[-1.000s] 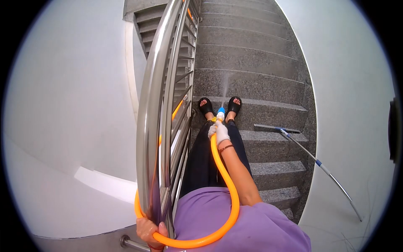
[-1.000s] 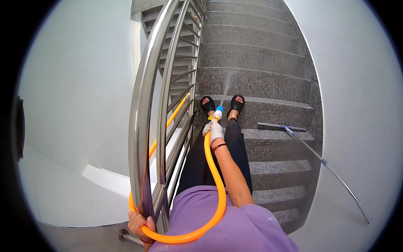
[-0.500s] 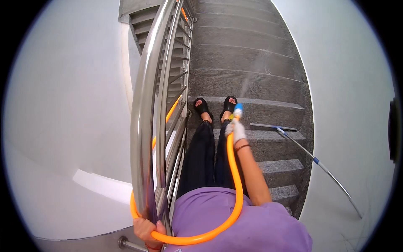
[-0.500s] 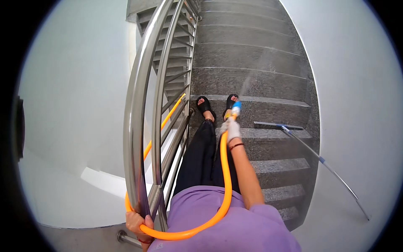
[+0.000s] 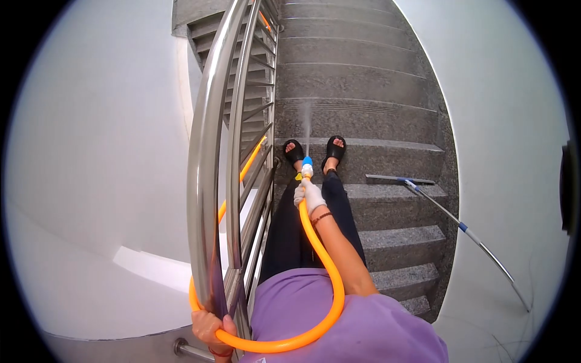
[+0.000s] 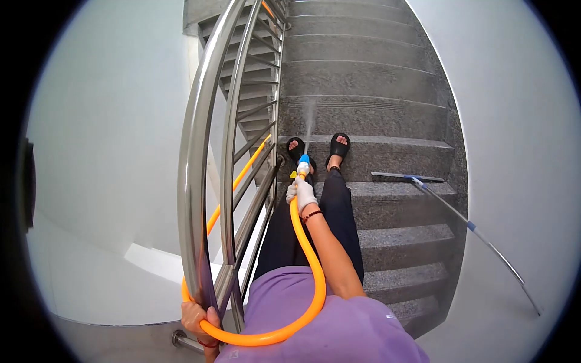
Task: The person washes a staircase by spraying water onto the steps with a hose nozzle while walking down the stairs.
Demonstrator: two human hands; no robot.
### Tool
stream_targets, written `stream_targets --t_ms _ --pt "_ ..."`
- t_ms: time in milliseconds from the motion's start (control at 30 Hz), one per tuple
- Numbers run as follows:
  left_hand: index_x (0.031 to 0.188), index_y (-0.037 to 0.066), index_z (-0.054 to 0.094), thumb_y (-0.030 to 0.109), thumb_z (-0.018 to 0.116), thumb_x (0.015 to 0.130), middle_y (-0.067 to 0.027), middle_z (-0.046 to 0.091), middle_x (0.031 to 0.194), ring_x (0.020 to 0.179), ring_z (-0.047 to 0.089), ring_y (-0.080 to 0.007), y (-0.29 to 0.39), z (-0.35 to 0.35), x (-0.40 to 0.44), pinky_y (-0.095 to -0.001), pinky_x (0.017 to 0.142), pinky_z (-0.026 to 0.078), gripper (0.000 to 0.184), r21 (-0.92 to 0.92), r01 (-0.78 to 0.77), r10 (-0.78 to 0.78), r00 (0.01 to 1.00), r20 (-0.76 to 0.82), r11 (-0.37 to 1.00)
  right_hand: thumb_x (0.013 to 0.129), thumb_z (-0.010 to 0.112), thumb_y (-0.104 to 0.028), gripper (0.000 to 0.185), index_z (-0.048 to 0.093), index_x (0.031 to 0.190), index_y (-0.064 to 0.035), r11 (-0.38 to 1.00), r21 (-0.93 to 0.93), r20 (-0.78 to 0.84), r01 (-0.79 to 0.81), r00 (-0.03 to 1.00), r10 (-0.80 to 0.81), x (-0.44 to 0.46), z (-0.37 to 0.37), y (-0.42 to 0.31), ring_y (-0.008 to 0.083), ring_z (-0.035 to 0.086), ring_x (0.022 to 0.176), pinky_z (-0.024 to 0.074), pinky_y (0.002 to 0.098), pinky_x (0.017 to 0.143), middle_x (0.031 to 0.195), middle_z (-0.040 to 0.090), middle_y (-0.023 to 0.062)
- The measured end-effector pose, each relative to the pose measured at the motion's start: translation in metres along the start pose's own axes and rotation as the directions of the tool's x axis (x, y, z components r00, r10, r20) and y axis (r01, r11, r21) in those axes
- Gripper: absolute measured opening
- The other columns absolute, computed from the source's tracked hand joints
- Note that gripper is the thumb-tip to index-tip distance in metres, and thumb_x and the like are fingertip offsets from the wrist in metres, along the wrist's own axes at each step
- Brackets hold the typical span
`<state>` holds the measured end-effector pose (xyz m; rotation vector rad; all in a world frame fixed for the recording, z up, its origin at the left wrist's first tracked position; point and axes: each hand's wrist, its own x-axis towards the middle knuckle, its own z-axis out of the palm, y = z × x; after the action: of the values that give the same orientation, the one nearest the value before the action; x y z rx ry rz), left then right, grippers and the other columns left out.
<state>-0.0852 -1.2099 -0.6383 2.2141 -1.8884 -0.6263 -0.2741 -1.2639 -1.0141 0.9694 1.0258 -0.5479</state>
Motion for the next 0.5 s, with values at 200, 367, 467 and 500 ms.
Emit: stream_targets --t_ms 200,367,467,500 --pt "0.048 0.007 0.028 0.012 0.057 0.071 -0.0057 0.028 0.047 0.049 0.033 -0.0219 0.005 -0.001 0.002 -0.0319 0.05 0.031 0.037 0.055 0.015 -0.017 0.999 0.05 0.998 0.09 0.046 -0.031 0.023 0.039 0.076 -0.0142 0.994 -0.025 -0.004 0.11 0.994 -0.11 -0.007 -0.008 -0.023 0.0059 0.032 0.039 0.0292 0.0201 0.037 0.054 0.031 -0.0056" --pt "0.049 0.007 0.028 0.011 0.058 0.07 -0.0064 0.027 0.048 0.05 0.032 -0.0227 0.004 0.001 0.0 -0.0337 0.05 0.029 0.037 0.07 0.028 -0.031 0.999 0.036 0.997 0.089 0.044 -0.028 0.025 0.036 0.07 -0.0142 0.993 0.003 -0.027 0.121 0.992 -0.121 -0.013 -0.01 -0.036 0.008 0.03 0.038 0.0293 0.0219 0.036 0.051 0.03 -0.0045" --pt "0.05 0.007 0.028 0.011 0.058 0.07 -0.0065 0.029 0.049 0.051 0.033 -0.023 0.005 0.001 0.001 -0.0338 0.05 0.03 0.036 0.075 0.019 -0.022 0.999 0.036 0.997 0.089 0.045 -0.028 0.026 0.035 0.069 -0.0144 0.99 0.024 -0.036 0.136 0.99 -0.135 -0.012 -0.016 -0.045 0.0081 0.03 0.037 0.0297 0.0221 0.036 0.051 0.03 -0.0046" --pt "0.05 0.007 0.028 0.011 0.058 0.07 -0.0065 0.029 0.049 0.051 0.033 -0.023 0.005 0.001 0.001 -0.0338 0.05 0.03 0.036 0.077 0.019 -0.022 0.999 0.036 0.997 0.088 0.045 -0.028 0.026 0.035 0.069 -0.0146 0.989 0.028 -0.034 0.145 0.989 -0.145 -0.011 -0.019 -0.049 0.0082 0.03 0.037 0.0299 0.0222 0.036 0.05 0.03 -0.0046"
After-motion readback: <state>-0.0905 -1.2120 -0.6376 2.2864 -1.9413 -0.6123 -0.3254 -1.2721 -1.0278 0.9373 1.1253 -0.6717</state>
